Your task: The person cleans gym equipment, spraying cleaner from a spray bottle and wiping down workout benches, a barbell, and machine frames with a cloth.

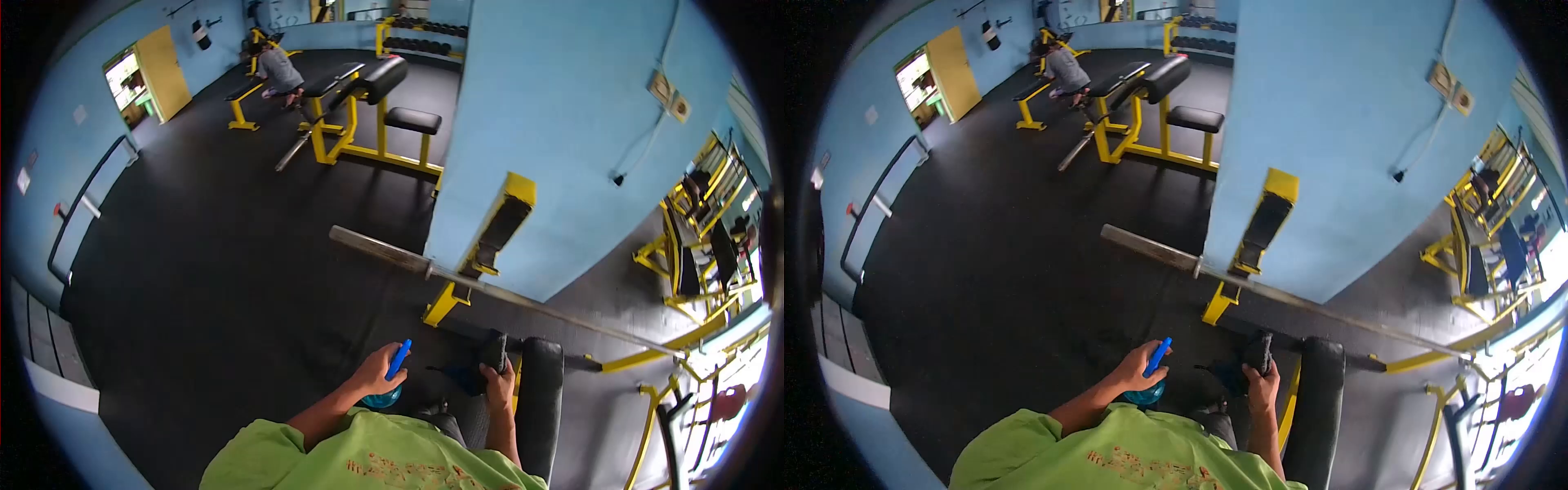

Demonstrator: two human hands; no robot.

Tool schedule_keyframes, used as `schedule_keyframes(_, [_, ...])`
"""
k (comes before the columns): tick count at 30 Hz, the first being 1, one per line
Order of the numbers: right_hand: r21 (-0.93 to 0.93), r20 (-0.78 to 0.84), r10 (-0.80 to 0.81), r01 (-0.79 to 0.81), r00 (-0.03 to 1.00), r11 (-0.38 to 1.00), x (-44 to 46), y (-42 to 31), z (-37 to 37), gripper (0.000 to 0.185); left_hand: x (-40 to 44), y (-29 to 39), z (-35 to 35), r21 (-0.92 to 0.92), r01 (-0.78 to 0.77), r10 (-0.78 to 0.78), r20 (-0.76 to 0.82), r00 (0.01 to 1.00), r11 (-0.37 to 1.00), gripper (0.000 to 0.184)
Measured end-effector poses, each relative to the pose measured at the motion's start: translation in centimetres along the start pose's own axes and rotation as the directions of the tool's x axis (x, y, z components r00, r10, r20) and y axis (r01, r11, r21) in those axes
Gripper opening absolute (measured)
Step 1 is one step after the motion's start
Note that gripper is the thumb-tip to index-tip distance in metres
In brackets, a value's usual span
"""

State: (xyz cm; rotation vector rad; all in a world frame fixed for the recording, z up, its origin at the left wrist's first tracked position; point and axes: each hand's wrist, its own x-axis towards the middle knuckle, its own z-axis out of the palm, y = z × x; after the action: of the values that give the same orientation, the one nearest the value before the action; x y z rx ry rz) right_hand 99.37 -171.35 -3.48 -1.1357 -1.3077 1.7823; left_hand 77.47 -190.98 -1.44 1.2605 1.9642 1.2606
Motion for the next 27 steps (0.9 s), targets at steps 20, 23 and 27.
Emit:
schedule_keyframes(20, [-0.797,0.602,-0.209,0.594,0.771,-0.106,19.4,0.7,15.8,0.030,6.2,-2.0,-3.4,-0.156,0.196,-0.231,-0.246,0.941,0.968,0.046])
schedule_keyframes(23, [-0.824,0.565,-0.239,0.531,0.789,-0.196,21.3,3.5,17.6,0.053,7.0,-3.8,-5.7,-0.141,0.269,-0.295,-0.214,0.931,0.953,0.046])
schedule_keyframes(27, [-0.752,0.655,-0.188,0.609,0.732,-0.250,20.0,0.3,14.8,0.032,8.6,-5.4,-7.9,-0.136,0.163,-0.189,-0.206,0.960,0.977,0.047])
